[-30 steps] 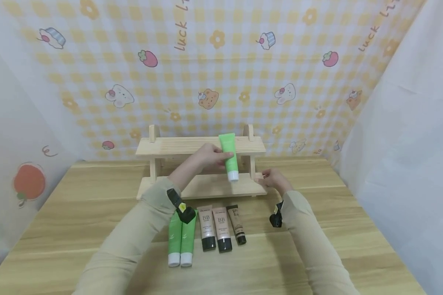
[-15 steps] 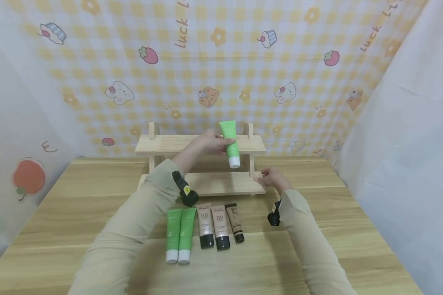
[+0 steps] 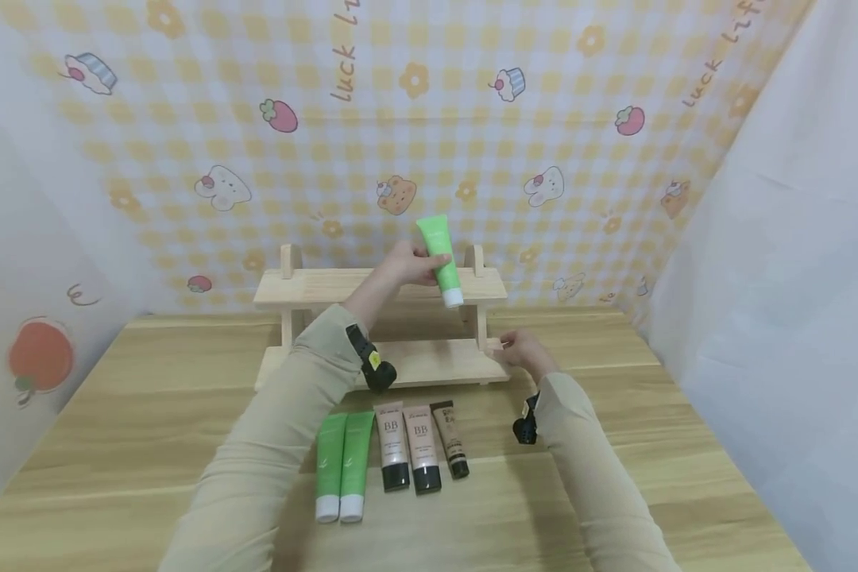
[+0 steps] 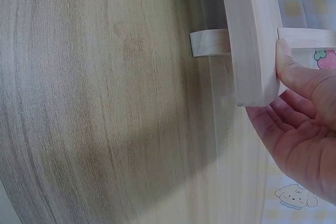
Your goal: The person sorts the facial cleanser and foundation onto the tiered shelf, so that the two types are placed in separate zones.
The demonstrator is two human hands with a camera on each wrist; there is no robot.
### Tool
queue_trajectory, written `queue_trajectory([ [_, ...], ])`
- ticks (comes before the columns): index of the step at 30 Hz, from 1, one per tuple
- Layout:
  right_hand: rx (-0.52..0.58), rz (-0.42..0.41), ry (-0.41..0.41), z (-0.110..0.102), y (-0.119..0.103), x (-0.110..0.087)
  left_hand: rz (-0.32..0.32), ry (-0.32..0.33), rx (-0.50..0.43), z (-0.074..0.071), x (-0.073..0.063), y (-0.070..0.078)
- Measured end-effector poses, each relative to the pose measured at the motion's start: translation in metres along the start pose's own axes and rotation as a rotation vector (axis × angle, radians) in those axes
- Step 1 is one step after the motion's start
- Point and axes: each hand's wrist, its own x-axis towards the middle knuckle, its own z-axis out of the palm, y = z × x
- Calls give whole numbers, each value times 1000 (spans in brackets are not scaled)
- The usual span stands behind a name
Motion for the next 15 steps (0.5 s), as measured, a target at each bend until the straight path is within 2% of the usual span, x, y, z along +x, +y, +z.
queue_trajectory([
  [3,-13,16,1,2,1,8,44,41,14,1,4,-4],
  [6,-1,-41,-4,7,12,21,100,83,24,4,8,-8],
  [8,-3,-104,6,11,40,55,154,109,37,7,11,-11],
  [11,-24,-103,3,12,54,74,241,145,63,12,17,-14],
  [13,-24,-49,10,10,51,74,294,175,94,15,20,-16],
  [15,-17,6,6,6,25,43,335,204,110,17,24,-18],
])
